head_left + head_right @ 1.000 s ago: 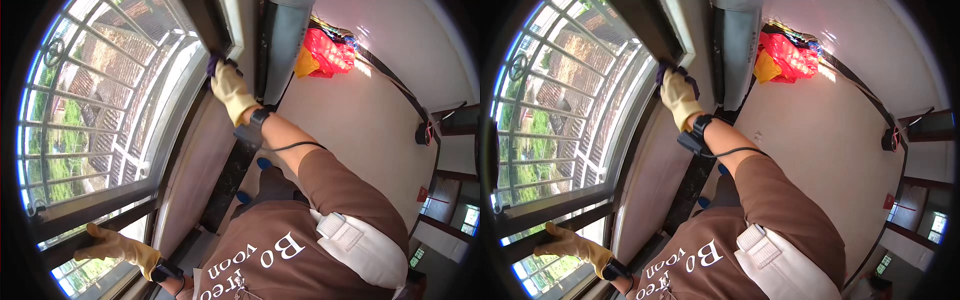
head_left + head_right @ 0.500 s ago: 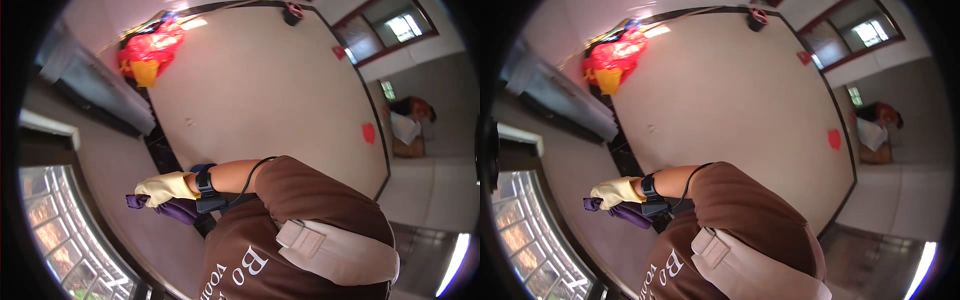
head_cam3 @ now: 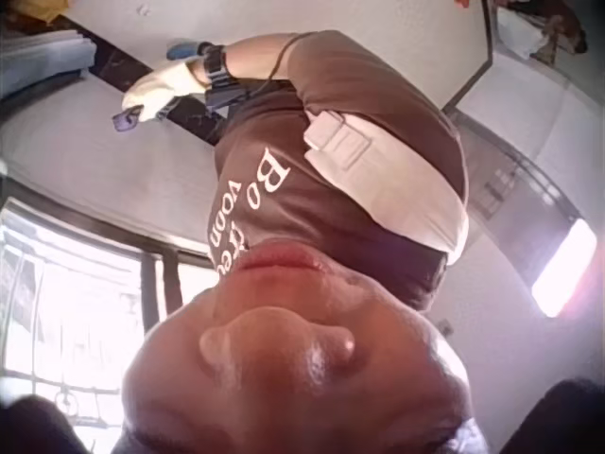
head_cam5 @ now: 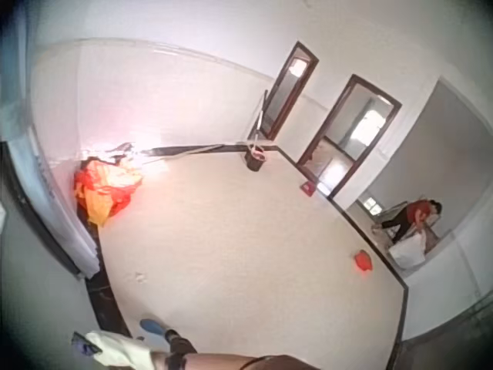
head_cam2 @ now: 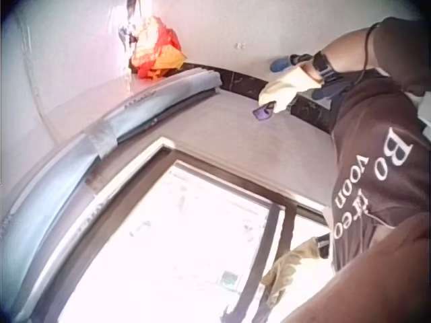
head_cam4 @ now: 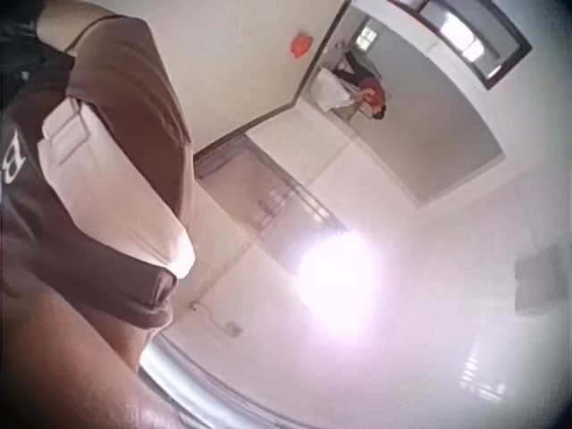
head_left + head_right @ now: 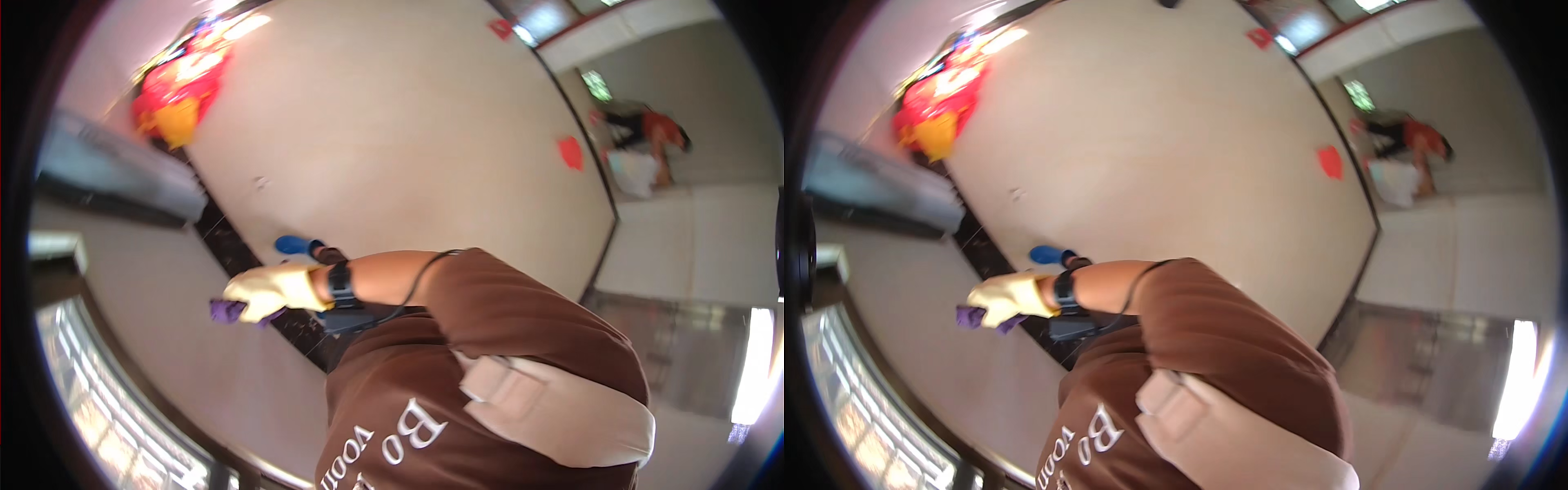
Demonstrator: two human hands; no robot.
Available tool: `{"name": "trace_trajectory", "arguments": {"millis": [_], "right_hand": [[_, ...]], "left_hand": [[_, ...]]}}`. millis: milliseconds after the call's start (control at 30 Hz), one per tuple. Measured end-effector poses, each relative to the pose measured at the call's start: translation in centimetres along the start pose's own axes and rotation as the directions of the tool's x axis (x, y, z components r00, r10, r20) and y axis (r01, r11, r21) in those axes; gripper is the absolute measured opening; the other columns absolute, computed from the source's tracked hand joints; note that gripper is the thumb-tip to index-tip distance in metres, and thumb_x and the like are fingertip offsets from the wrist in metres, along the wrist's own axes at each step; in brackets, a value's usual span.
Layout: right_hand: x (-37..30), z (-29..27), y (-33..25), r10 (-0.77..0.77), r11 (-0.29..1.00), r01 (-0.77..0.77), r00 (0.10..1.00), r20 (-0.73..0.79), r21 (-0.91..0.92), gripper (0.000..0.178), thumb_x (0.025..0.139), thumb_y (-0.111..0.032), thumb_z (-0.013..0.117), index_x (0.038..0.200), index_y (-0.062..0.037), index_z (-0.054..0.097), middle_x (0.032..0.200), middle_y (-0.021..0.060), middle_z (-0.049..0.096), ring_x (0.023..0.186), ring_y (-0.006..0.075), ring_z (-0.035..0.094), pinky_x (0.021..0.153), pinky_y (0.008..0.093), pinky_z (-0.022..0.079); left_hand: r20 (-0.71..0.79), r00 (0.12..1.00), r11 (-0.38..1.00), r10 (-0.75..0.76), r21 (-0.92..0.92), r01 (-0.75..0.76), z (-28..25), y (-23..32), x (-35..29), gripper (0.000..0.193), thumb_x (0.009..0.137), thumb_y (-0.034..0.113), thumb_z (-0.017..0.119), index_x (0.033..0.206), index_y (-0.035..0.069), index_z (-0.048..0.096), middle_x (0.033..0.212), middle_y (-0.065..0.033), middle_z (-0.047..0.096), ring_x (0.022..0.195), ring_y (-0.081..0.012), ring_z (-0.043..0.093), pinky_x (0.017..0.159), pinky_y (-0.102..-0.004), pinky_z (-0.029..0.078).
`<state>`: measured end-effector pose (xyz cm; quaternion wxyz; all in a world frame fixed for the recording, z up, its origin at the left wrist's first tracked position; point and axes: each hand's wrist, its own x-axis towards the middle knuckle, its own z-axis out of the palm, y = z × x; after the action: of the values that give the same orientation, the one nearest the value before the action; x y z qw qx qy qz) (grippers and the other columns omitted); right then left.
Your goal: The recorder wipes window frames and glass with a purple cloth, wipes a wooden door, and then sweeps the tiled floor using a red broom.
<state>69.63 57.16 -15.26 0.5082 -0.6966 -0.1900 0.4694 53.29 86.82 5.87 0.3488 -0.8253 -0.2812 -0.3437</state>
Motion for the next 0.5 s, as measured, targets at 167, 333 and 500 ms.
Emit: {"name": "trace_trajectory", "arguments": {"millis": [167, 333, 500], "right_hand": [[0.8, 4.3, -2.0, 0.178, 0.971, -0.166, 0.982, -0.057, 0.175, 0.014, 0.088, -0.013, 0.066, 0.086, 0.0001, 0.062, 0.069, 0.0063, 0.062, 0.066, 0.0177, 0.063, 0.063, 0.0397, 0.051], [0.6, 7.3, -2.4, 0.172, 0.956, -0.136, 0.977, -0.125, 0.258, 0.039, 0.1, -0.012, 0.066, 0.135, 0.0027, 0.056, 0.114, 0.0081, 0.065, 0.103, 0.0148, 0.062, 0.094, 0.0322, 0.052], [5.9, 7.4, -3.1, 0.055, 0.942, -0.052, 0.999, 0.002, 0.332, 0.048, 0.1, -0.009, 0.067, 0.143, 0.0035, 0.05, 0.12, 0.0066, 0.064, 0.101, 0.0132, 0.062, 0.092, 0.0311, 0.053]], "left_hand": [[0.044, 0.994, 0.887, -0.101, 0.456, 0.07, -1.3, -10.2, -2.6, 0.059, 0.103, 0.047, 0.063, 0.116, -0.011, 0.06, 0.107, -0.0255, 0.068, 0.095, -0.0376, 0.072, 0.087, -0.0401, 0.061], [-0.066, 0.974, 0.875, -0.215, 0.429, 0.222, -7.3, -20.2, -9.0, 0.066, 0.106, 0.054, 0.054, 0.119, -0.011, 0.051, 0.099, -0.0223, 0.061, 0.08, -0.0368, 0.067, 0.069, -0.0438, 0.059], [0.048, 0.96, 0.792, -0.276, 0.577, 0.198, -16.0, -23.4, -11.6, 0.071, 0.108, 0.053, 0.049, 0.129, -0.014, 0.042, 0.106, -0.0251, 0.057, 0.094, -0.0407, 0.066, 0.083, -0.0421, 0.063]]}}
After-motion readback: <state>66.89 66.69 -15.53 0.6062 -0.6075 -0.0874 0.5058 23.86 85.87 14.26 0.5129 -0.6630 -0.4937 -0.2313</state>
